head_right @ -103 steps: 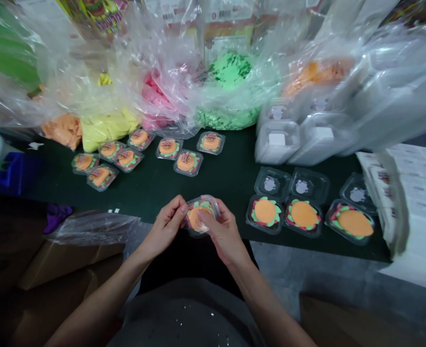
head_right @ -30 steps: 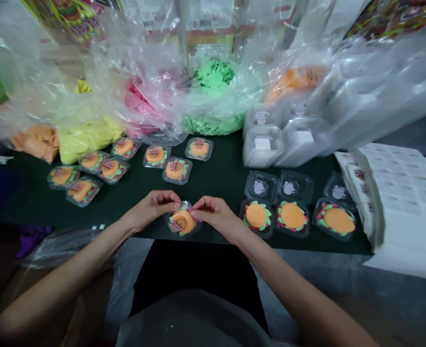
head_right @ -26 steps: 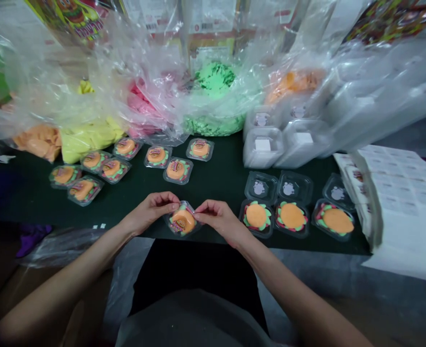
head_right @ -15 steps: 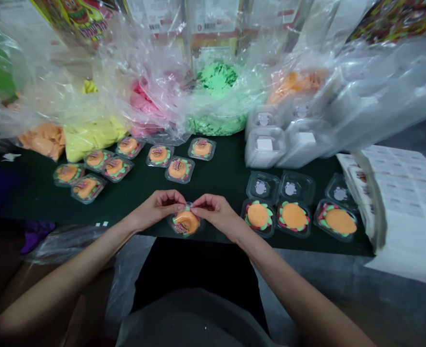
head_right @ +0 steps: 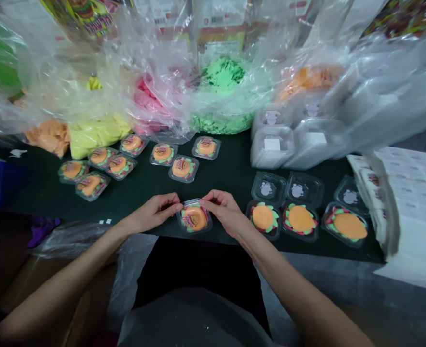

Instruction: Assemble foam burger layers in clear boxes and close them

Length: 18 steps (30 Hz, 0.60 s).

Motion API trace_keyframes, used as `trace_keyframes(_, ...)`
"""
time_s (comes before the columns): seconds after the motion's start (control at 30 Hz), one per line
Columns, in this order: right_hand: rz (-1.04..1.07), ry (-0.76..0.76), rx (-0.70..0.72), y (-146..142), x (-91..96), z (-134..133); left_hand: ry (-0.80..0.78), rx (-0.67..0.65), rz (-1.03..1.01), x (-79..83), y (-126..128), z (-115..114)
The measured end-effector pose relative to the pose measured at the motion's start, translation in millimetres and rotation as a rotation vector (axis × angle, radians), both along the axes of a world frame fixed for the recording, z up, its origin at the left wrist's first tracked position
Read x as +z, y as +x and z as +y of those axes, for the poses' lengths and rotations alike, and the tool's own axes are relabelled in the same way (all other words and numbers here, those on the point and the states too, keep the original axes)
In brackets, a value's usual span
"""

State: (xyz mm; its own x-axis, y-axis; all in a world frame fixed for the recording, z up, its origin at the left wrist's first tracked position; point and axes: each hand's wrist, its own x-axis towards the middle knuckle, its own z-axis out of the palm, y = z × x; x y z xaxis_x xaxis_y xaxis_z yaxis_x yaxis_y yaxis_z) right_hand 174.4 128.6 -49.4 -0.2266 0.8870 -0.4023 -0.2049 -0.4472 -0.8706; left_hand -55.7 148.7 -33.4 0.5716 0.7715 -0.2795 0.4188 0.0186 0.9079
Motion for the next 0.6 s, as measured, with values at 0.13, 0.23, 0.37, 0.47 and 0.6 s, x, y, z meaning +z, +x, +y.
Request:
trace_keyframes(0.13, 0.046, 0.004, -0.069, 3, 7.0, -12, -0.012, -0.064, -0.001, 11.0, -4, -15)
trace_keyframes(0.23, 0.056, 0.001, -0.071, 6, 12.9, -20, -0.046, 0.010, -0.122, 10.4, 4, -29)
trace_keyframes(0.37, 0.092, -0.083, -0.093, 8, 11.6, -27, -0.166, 0.122, -0.265, -1.0, 14, -42)
trace_keyframes(0.47, 0.140, -0.143, -0.117, 7, 8.6, -32, -0.244, 0.135, -0.320, -4.8, 14, -42)
trace_keyframes(0.6, 0.161, -0.110, -0.123, 9, 12.6, -40, -0.179, 0.120, -0.289, 2.1, 10, -39)
